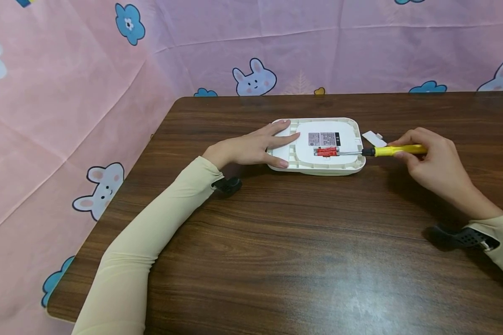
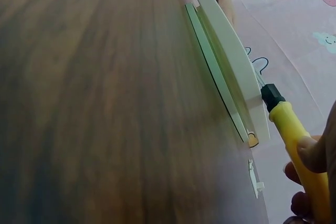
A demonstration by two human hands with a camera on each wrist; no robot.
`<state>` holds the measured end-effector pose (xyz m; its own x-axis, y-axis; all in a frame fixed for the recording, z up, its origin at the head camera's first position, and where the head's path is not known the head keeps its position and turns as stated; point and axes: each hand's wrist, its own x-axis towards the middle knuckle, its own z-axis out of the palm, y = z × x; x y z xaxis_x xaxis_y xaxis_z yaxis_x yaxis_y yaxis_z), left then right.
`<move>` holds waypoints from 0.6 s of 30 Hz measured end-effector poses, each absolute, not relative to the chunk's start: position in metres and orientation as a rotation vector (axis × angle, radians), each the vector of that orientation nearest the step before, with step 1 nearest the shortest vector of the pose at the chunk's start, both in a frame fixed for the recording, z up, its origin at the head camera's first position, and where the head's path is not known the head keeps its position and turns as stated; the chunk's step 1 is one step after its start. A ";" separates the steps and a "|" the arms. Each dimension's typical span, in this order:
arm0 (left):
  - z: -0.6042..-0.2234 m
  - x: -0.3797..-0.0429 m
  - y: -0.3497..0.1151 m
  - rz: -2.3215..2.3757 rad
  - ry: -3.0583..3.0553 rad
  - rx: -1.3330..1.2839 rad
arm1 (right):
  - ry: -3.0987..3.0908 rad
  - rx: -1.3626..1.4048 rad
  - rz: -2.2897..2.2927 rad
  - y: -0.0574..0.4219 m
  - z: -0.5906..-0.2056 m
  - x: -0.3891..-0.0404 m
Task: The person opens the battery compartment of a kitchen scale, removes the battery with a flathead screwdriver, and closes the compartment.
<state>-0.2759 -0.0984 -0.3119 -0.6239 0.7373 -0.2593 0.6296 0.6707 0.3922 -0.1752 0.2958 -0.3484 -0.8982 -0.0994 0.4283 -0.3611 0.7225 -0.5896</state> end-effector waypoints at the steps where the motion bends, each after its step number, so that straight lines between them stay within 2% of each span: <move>1: -0.312 -0.276 -0.098 0.375 2.487 1.070 | -2.567 0.352 0.985 0.296 -0.348 -0.175; 18: -0.309 -0.273 -0.098 0.363 2.489 1.055 | -2.738 0.481 0.661 0.303 -0.336 -0.178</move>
